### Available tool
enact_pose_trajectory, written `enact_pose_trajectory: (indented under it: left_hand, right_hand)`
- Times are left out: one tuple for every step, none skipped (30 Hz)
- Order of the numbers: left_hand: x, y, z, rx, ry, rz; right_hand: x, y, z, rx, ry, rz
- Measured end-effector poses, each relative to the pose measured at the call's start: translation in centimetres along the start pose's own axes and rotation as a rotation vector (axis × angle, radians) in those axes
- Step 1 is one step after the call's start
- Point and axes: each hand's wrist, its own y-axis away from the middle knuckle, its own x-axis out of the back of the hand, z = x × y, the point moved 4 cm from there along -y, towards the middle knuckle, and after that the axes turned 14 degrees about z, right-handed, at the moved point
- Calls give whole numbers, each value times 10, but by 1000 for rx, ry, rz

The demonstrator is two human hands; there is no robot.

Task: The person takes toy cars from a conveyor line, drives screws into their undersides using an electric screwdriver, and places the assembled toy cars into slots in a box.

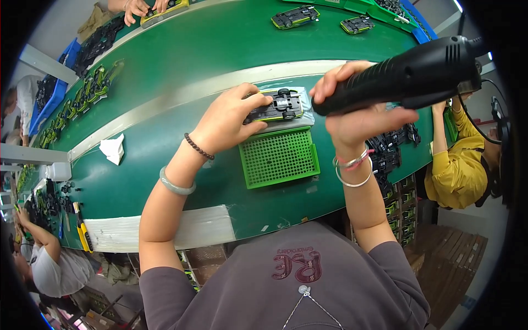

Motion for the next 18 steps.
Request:
enact_pose_trajectory:
  left_hand:
    - [1, 0, -1, 4, -5, -1]
    - [2, 0, -1, 8, -11, -1]
    - [2, 1, -1, 3, -12, 1]
    - [2, 1, -1, 12, -11, -3]
    - [1, 1, -1, 21, -9, -7]
    - [1, -1, -1, 17, -8, -5]
    - [1, 0, -1, 20, -10, -7]
    - [1, 0, 0, 24, -11, -9]
    - [2, -1, 0, 24, -12, -7]
    - [2, -1, -1, 21, -11, -6]
    - [2, -1, -1, 17, -10, -6]
    - [2, -1, -1, 18, -9, -5]
    - [2, -1, -1, 20, -8, -9]
    - [2, -1, -1, 22, -7, -13]
    - [2, -1, -1, 22, -6, -13]
    - [2, -1, -1, 12, -9, -8]
    - [2, -1, -1, 1, -12, -4]
    - [2, -2, -1, 1, -10, -5]
  right_hand:
    - [0, -8, 1, 27, -39, 14]
    - [0, -14, 1, 54, -78, 29]
    - [0, -15, 5, 23, -1, 70]
    - [1, -17, 6, 28, 1, 69]
    - [2, -18, 8, 41, 99, 64]
    - [3, -19, 11, 54, 198, 60]
    - [4, -19, 15, 45, 170, 59]
    - [5, -19, 17, 46, 169, 57]
    - [5, -19, 19, 36, 163, 59]
    - [6, -19, 21, 25, 158, 62]
    - [6, -19, 22, 24, 159, 61]
    - [6, -18, 23, 12, 153, 58]
    - [5, -18, 24, 1, 148, 55]
    - [5, -17, 26, 1, 149, 54]
    - [6, -16, 29, -1, 169, 53]
    - [6, -15, 32, -3, 188, 53]
    - [6, -15, 34, -4, 190, 54]
    - [5, -15, 37, 7, 218, 48]
